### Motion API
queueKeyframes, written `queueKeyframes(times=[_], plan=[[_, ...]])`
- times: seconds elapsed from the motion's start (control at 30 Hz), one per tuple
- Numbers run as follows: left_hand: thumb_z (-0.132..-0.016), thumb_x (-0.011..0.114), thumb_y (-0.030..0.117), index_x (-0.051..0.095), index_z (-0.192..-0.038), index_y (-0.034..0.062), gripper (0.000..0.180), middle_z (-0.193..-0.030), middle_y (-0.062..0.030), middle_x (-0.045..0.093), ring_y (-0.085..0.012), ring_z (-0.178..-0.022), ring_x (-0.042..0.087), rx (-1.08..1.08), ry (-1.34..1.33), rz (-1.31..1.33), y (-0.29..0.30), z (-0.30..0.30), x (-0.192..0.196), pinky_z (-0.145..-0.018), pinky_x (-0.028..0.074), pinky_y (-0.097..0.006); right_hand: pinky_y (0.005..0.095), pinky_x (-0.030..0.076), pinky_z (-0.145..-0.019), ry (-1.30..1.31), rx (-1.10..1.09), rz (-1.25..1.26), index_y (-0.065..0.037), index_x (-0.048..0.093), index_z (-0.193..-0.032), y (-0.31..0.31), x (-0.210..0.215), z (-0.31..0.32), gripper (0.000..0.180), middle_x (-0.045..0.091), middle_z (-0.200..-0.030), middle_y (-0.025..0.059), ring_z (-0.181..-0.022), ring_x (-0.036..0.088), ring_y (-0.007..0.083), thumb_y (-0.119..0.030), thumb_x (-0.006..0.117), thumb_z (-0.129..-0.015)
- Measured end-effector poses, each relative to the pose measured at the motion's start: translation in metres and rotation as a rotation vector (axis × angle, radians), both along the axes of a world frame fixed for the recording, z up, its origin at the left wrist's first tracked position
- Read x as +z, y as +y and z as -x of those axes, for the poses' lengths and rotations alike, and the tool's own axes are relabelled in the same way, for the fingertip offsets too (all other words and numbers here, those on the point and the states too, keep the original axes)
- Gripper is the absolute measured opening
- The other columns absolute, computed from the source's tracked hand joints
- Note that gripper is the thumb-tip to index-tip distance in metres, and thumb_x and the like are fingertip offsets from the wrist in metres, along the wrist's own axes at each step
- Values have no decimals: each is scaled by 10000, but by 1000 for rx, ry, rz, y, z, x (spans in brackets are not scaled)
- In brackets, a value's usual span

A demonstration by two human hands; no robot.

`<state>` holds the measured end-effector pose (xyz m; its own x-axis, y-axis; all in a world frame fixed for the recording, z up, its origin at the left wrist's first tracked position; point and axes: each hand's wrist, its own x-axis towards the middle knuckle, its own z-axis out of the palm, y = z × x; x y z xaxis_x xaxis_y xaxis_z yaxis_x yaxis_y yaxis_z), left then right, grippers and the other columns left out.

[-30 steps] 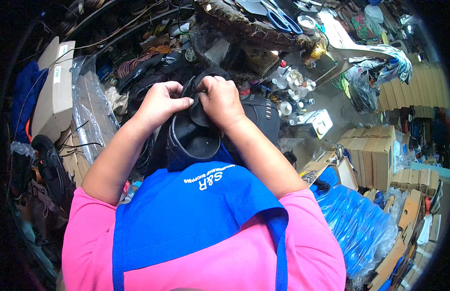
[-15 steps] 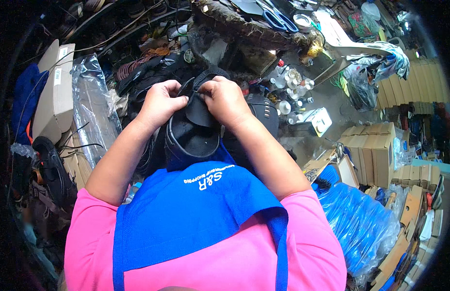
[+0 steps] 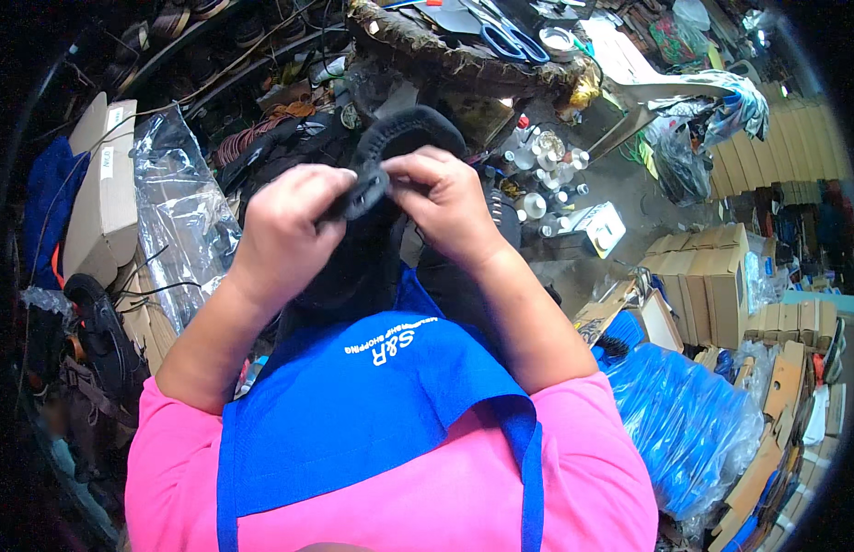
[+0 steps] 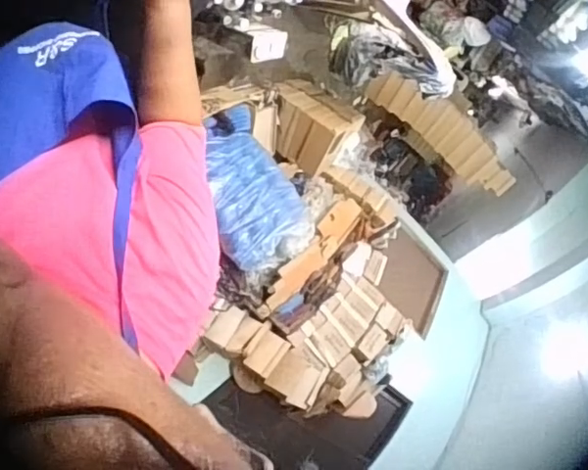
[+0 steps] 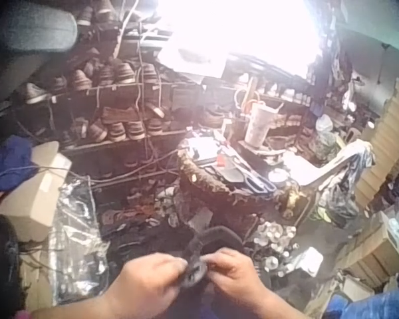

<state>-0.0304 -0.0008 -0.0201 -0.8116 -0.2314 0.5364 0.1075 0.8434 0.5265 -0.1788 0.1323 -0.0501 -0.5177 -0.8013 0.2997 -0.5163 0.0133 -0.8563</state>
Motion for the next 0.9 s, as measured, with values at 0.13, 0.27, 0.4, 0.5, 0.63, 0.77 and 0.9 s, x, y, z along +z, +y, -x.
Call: queueKeyframes(times=[0.13, 0.27, 0.4, 0.5, 0.63, 0.77, 0.9], plan=[[-574, 625, -78, 642, -998, 19, 436, -971, -139, 644, -296, -865, 638, 7, 51, 133, 14, -9, -14, -756, 522, -360, 261, 475, -674, -49, 47, -62, -14, 676, -939, 15, -1, -6, 178, 613, -783, 74, -740, 599, 153, 17, 640, -768], [-564, 640, -70, 645, -1020, 21, 465, -985, -132, 647, -286, -871, 638, 15, 69, 152, 20, -11, -20, -769, 515, -361, 256, 473, -670, -110, 51, -1, -4, 675, -953, 21, -10, -7, 189, 621, -780, 71, -742, 597, 136, 24, 630, -772], [-552, 645, -67, 646, -1014, 18, 470, -989, -131, 647, -291, -870, 639, 16, 99, 131, 22, -9, -23, -770, 510, -364, 252, 482, -706, -265, 78, 7, 17, 667, -980, 23, -14, -8, 192, 643, -821, 60, -785, 605, 118, 29, 611, -797], [-546, 647, -65, 647, -999, 17, 461, -995, -136, 649, -296, -864, 639, 27, 118, 108, 24, -8, -25, -766, 511, -364, 250, 485, -746, -372, 89, 35, 30, 661, -999, 23, -21, -7, 200, 659, -859, 58, -821, 612, 118, 30, 602, -808], [-543, 650, -63, 647, -982, 17, 447, -1003, -140, 651, -299, -850, 639, 45, 115, 77, 24, -7, -26, -758, 513, -364, 250, 481, -786, -424, 117, 51, 34, 659, -1013, 23, -22, -6, 212, 673, -913, 69, -856, 618, 121, 29, 598, -810], [-545, 650, -61, 648, -986, 18, 448, -990, -135, 651, -296, -846, 638, 46, 114, 87, 22, -5, -27, -751, 514, -366, 247, 479, -800, -435, 108, 6, 41, 656, -1016, 22, -22, -5, 212, 675, -936, 70, -874, 612, 111, 18, 604, -812], [-551, 659, -51, 648, -994, 22, 449, -963, -128, 647, -293, -845, 632, 57, 98, 112, 22, -5, -29, -755, 511, -371, 270, 474, -701, -176, 57, -62, -13, 673, -992, 20, -18, -3, 230, 633, -817, 68, -755, 602, 157, 30, 619, -773]])
